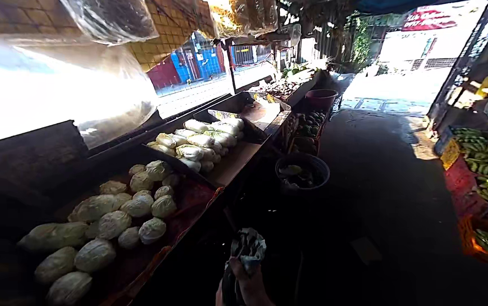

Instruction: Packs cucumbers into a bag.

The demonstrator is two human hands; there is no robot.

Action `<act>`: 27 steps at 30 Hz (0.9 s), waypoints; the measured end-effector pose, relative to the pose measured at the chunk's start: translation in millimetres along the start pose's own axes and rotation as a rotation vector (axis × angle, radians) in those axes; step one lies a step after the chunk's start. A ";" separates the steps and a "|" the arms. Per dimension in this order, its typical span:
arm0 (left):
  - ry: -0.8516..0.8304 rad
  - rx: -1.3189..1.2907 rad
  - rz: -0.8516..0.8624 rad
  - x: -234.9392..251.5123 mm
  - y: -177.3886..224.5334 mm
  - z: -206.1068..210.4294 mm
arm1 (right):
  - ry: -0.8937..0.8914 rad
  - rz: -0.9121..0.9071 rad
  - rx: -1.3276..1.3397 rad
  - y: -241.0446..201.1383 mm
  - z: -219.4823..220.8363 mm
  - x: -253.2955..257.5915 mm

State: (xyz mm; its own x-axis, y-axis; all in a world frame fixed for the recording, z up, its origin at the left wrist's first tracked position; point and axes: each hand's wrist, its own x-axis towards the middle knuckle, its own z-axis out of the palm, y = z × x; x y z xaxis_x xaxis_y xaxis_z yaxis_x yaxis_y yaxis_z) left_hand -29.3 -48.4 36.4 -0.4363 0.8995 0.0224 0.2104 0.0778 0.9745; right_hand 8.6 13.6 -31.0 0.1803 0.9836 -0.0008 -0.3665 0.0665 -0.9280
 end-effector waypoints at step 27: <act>0.447 -0.888 -0.158 -52.2 -103.7 -208.5 | -0.771 -0.090 -0.048 52.8 123.5 -111.7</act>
State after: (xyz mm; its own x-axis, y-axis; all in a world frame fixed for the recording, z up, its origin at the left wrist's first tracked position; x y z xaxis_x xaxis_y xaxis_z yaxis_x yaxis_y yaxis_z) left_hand -210.8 -193.1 -19.2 -0.7295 0.6486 -0.2170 -0.5268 -0.3305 0.7831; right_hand -143.7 -72.1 -34.0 -0.4844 0.8149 0.3184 -0.3372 0.1619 -0.9274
